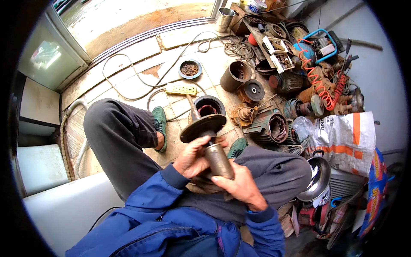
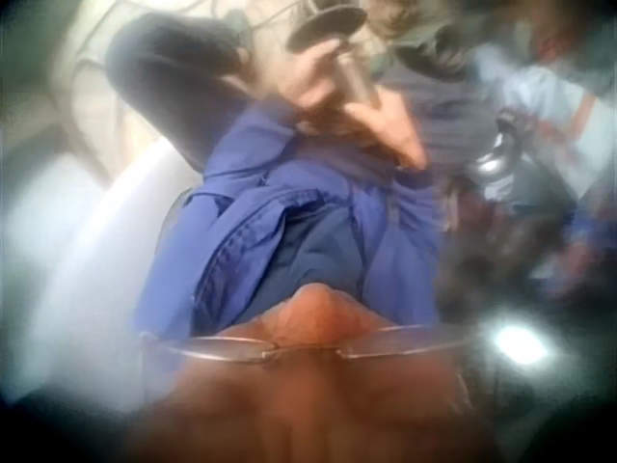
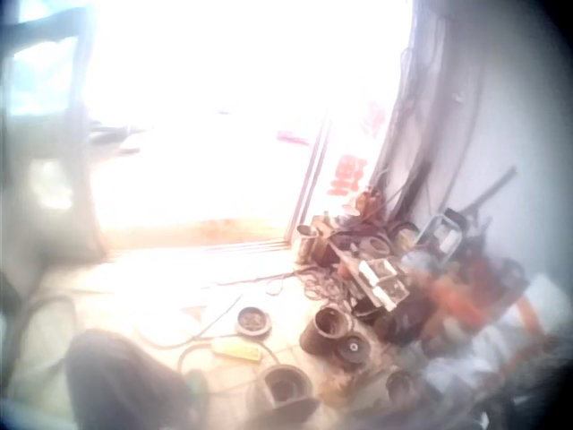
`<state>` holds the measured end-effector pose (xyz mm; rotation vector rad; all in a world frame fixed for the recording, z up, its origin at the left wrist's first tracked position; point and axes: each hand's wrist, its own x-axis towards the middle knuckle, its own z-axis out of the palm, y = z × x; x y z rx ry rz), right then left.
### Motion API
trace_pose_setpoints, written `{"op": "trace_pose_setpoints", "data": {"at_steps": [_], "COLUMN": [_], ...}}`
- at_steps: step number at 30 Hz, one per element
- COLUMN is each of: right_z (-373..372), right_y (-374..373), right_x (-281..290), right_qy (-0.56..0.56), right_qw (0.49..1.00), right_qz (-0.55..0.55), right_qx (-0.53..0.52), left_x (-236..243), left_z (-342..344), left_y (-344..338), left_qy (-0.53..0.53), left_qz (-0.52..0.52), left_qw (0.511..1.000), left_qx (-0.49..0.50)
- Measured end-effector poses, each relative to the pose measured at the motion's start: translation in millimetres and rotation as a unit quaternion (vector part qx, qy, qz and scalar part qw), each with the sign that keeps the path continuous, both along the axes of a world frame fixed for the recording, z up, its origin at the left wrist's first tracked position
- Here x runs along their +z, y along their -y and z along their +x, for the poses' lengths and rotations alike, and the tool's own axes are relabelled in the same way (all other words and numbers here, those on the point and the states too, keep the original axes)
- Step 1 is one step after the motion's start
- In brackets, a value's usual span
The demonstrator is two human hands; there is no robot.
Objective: The person sits on the floor of a cluttered workshop and assembles an electric motor. They insert a cylindrical rotor into a stator housing, align the components, and secure them with a metal ring and a small screw. The person also briefly walks to a workbench to retrieve a small part before returning to the floor to continue the assembly.
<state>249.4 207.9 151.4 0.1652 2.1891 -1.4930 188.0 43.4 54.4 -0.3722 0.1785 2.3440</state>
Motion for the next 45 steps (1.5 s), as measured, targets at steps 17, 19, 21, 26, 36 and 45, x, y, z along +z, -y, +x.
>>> {"op": "trace_pose_setpoints", "data": {"at_steps": [17, 19, 21, 26, 36, 45], "right_z": [-191, -207, -222, -250, -282, -288], "right_y": [-3, 2, 6, 9, 34, 48], "right_x": [71, 64, 56, 30, -6, -9], "right_qy": [0.175, 0.187, 0.192, 0.201, 0.219, 0.208], "right_qw": [0.849, 0.829, 0.824, 0.817, 0.787, 0.784], "right_qz": [0.436, 0.458, 0.457, 0.452, 0.461, 0.477], "right_qx": [0.242, 0.263, 0.273, 0.297, 0.347, 0.338], "left_x": [-27, -33, -37, -56, -74, -81], "left_z": [-60, -69, -76, -91, -103, -109], "left_y": [-70, -71, -71, -74, -60, -51], "left_qy": [0.151, 0.168, 0.174, 0.210, 0.252, 0.272], "left_qz": [0.193, 0.181, 0.184, 0.194, 0.158, 0.163], "left_qw": [0.967, 0.966, 0.963, 0.950, 0.941, 0.935], "left_qx": [0.067, 0.075, 0.090, 0.122, 0.159, 0.161]}}
